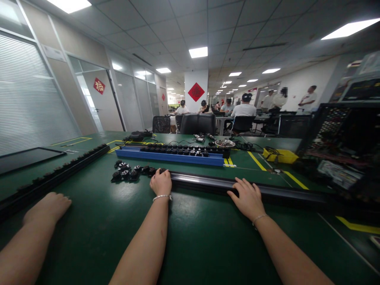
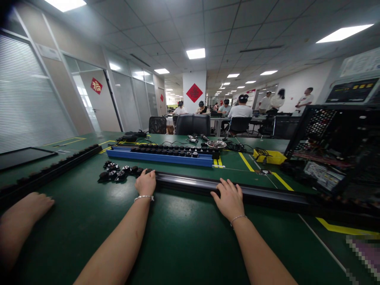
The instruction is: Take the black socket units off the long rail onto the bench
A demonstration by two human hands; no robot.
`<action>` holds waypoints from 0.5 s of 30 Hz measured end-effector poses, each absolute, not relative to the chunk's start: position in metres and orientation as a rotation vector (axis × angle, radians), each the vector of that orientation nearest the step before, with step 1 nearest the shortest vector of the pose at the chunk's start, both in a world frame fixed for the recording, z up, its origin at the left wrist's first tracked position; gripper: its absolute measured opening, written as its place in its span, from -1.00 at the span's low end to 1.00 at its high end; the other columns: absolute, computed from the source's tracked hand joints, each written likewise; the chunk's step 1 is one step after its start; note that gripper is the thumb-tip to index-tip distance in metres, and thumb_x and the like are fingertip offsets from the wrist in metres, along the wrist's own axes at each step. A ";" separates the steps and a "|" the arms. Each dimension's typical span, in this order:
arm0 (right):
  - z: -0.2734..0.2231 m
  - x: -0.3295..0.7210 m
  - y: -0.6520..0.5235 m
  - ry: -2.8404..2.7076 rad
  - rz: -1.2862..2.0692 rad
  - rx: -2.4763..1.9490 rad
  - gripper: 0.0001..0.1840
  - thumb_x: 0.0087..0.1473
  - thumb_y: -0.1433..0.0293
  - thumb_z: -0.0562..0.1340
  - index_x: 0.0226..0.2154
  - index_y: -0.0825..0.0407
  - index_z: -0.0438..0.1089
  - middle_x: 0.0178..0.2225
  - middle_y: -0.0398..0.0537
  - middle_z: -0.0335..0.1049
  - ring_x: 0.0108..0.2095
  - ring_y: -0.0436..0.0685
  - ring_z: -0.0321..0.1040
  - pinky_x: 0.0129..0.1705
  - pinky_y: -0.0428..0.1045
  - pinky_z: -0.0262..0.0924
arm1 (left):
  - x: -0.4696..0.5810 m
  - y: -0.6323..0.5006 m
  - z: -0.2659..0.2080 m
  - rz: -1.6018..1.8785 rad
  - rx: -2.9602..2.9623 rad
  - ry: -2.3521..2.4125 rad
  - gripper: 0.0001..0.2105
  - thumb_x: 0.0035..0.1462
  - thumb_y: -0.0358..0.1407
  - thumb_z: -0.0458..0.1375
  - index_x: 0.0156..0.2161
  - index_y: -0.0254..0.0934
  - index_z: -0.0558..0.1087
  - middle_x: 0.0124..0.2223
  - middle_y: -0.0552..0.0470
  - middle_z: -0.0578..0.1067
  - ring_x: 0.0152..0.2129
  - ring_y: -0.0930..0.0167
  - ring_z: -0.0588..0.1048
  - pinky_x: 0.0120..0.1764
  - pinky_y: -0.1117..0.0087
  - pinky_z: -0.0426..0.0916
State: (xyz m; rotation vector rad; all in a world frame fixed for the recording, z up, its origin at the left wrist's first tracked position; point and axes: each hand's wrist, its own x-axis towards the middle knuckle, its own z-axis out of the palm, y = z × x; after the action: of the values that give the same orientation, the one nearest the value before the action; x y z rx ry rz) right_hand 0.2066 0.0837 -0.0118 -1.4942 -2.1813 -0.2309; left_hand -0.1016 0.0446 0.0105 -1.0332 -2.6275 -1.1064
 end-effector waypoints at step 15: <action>-0.014 0.207 0.085 -2.166 -0.250 -1.466 -0.69 0.05 0.13 0.07 -0.34 -0.03 0.37 0.10 0.00 0.25 0.14 0.27 0.07 0.12 0.27 -0.14 | -0.128 0.047 0.008 -1.147 -1.078 -2.746 -0.57 0.21 -0.11 -0.20 -0.05 -0.06 0.47 0.22 0.06 0.23 -0.07 0.19 0.41 -0.08 0.18 0.30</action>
State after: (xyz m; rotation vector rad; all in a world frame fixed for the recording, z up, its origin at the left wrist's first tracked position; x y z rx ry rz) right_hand 0.2070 0.0849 -0.0140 -1.4659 -2.1664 -0.2496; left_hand -0.1275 0.0471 0.0083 -1.0776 -2.7463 -1.1473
